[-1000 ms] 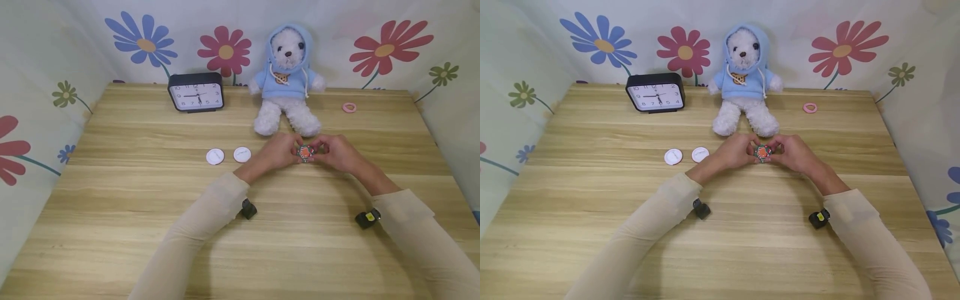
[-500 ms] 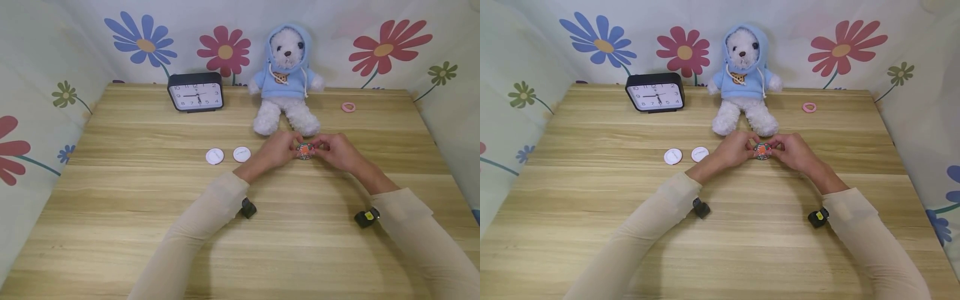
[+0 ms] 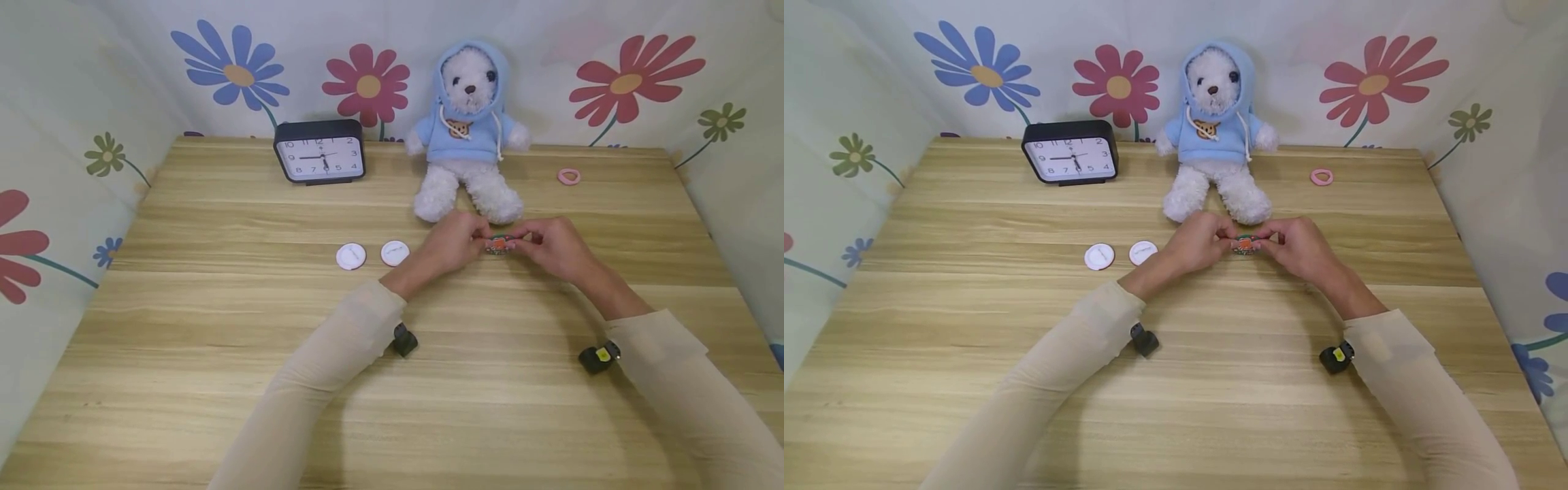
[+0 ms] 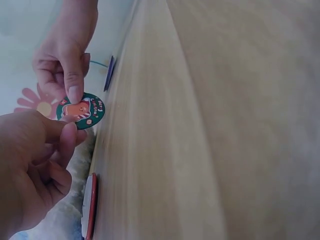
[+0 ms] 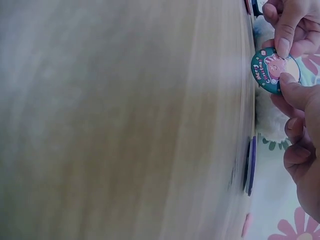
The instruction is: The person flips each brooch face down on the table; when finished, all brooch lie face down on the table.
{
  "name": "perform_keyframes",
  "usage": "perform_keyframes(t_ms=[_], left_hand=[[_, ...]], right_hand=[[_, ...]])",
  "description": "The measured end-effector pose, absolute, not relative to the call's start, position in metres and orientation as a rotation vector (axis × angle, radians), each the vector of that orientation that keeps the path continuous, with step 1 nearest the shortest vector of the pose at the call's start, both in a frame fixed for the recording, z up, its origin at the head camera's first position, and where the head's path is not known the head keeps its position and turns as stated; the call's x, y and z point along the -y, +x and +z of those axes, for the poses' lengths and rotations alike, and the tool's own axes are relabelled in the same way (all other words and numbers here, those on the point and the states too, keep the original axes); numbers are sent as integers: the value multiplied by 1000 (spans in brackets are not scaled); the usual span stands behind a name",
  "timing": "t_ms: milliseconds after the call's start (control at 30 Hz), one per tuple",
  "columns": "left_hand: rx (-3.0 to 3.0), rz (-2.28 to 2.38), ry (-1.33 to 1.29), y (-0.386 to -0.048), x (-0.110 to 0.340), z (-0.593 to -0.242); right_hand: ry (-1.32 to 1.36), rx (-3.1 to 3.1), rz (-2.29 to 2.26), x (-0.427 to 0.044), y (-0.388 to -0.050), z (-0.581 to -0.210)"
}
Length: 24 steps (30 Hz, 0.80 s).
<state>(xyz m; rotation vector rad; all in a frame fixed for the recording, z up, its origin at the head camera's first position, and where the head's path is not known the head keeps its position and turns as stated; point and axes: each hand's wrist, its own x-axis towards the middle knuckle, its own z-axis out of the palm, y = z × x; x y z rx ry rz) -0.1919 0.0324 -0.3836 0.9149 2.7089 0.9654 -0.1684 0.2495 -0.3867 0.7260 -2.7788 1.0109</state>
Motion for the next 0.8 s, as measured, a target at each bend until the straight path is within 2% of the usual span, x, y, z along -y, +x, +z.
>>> perform_keyframes(t_ms=[367, 800], left_hand=[[-2513, 1162, 854, -193, -29, -387], [-2408, 1200, 812, -194, -26, -389]], right_hand=[[922, 2639, 1141, -255, -170, -388], [1076, 2480, 845, -256, -170, -390]])
